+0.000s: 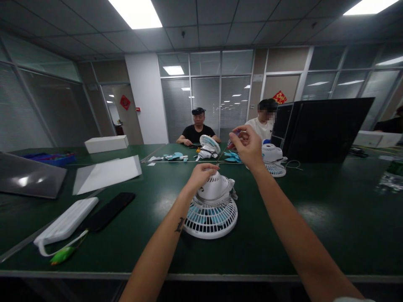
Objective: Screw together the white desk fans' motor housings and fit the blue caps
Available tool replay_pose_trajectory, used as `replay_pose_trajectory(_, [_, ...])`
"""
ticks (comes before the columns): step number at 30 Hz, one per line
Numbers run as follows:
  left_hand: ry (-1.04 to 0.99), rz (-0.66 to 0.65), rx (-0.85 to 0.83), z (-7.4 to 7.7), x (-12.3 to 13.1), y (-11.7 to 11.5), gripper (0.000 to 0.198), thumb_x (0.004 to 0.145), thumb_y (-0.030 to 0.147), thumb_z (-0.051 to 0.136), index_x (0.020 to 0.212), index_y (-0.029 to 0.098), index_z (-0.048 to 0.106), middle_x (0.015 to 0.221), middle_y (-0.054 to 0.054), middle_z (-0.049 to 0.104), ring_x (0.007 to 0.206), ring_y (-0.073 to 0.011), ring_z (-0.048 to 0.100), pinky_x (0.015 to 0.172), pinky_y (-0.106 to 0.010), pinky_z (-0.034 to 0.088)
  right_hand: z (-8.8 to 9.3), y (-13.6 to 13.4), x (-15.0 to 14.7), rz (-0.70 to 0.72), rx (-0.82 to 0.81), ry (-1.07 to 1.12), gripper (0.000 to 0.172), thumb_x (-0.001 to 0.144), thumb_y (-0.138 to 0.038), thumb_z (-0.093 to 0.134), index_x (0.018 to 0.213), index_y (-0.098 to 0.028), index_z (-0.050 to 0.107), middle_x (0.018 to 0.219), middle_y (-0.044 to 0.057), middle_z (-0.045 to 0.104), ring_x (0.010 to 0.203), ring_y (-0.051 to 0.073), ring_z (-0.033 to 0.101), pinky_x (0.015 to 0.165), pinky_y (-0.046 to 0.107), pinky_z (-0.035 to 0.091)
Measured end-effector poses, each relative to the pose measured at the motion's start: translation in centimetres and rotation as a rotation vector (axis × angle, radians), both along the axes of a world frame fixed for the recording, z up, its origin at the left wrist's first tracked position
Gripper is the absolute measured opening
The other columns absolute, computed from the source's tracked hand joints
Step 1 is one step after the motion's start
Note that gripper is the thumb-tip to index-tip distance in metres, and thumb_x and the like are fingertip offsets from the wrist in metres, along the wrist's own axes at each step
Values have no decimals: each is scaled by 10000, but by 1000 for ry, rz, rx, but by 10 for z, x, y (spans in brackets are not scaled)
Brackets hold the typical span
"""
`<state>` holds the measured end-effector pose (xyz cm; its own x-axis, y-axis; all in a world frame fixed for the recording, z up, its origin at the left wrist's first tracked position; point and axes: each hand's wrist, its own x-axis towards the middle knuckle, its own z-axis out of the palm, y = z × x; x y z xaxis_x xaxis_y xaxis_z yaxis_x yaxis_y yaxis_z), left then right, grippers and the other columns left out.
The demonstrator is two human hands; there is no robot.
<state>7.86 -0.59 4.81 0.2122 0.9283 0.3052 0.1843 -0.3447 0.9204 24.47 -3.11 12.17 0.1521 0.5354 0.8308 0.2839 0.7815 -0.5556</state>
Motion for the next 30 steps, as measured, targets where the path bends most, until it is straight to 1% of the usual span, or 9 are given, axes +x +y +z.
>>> replay_pose_trajectory(4, [35,81,69,-3,1,2,282,679,96,580,853,157,793,881,-51,774,796,-177,653,724,-248,499,2,5,20,-42,-54,13,377,816,-498,624,1074,-225,596,691,-21,582,481,123,574,463,255,484])
replay_pose_trajectory(8, [67,84,107,-5,1,1,271,710,106,575,859,160,795,921,-59,776,880,-203,670,821,-286,504,-17,5,50,-275,-172,-370,460,860,-477,569,1197,-176,654,765,38,647,528,149,571,557,313,494])
replay_pose_trajectory(11, [63,74,135,-6,0,1,261,727,121,568,844,164,797,909,-55,778,887,-204,674,855,-295,502,-45,1,82,-372,-451,-872,462,921,-436,477,1271,-186,646,1018,106,721,858,248,668,817,386,506])
replay_pose_trajectory(13, [55,53,145,-7,-1,0,261,733,135,566,849,166,797,906,-52,778,886,-204,675,861,-296,501,-67,-3,105,-311,-702,-1136,454,939,-384,433,1307,-203,627,1278,102,655,1150,277,605,984,387,446])
replay_pose_trajectory(14, [52,41,145,-7,-1,0,264,735,143,564,858,164,797,911,-54,778,890,-205,674,862,-298,500,-77,-6,115,-292,-782,-1187,442,930,-358,442,1295,-202,637,1321,96,634,1201,279,580,1008,381,434])
replay_pose_trajectory(17, [54,20,147,-7,-2,-1,273,732,167,561,872,154,795,922,-66,777,900,-212,671,861,-304,491,-100,-13,139,-299,-928,-1222,453,896,-336,480,1292,-182,639,1304,117,640,1174,294,597,949,391,474])
replay_pose_trajectory(20, [52,15,157,-7,-2,-2,279,721,195,559,867,150,793,909,-68,777,880,-214,670,842,-302,491,-110,-15,149,-308,-1010,-1225,478,861,-363,528,1289,-182,640,1205,125,676,1068,287,634,854,366,499])
replay_pose_trajectory(26, [43,18,168,-5,-5,-3,302,715,229,507,801,155,787,910,-60,782,923,-231,670,893,-311,481,-106,-18,152,-300,-1051,-1172,546,831,-466,555,1276,-161,637,1129,129,674,994,272,631,802,341,486])
replay_pose_trajectory(30, [44,13,182,-3,-6,-6,316,722,223,471,769,170,779,941,-55,784,990,-240,664,958,-323,460,-103,-46,155,-262,-978,-1051,578,839,-605,489,1149,-160,687,1043,128,668,916,257,627,755,339,494])
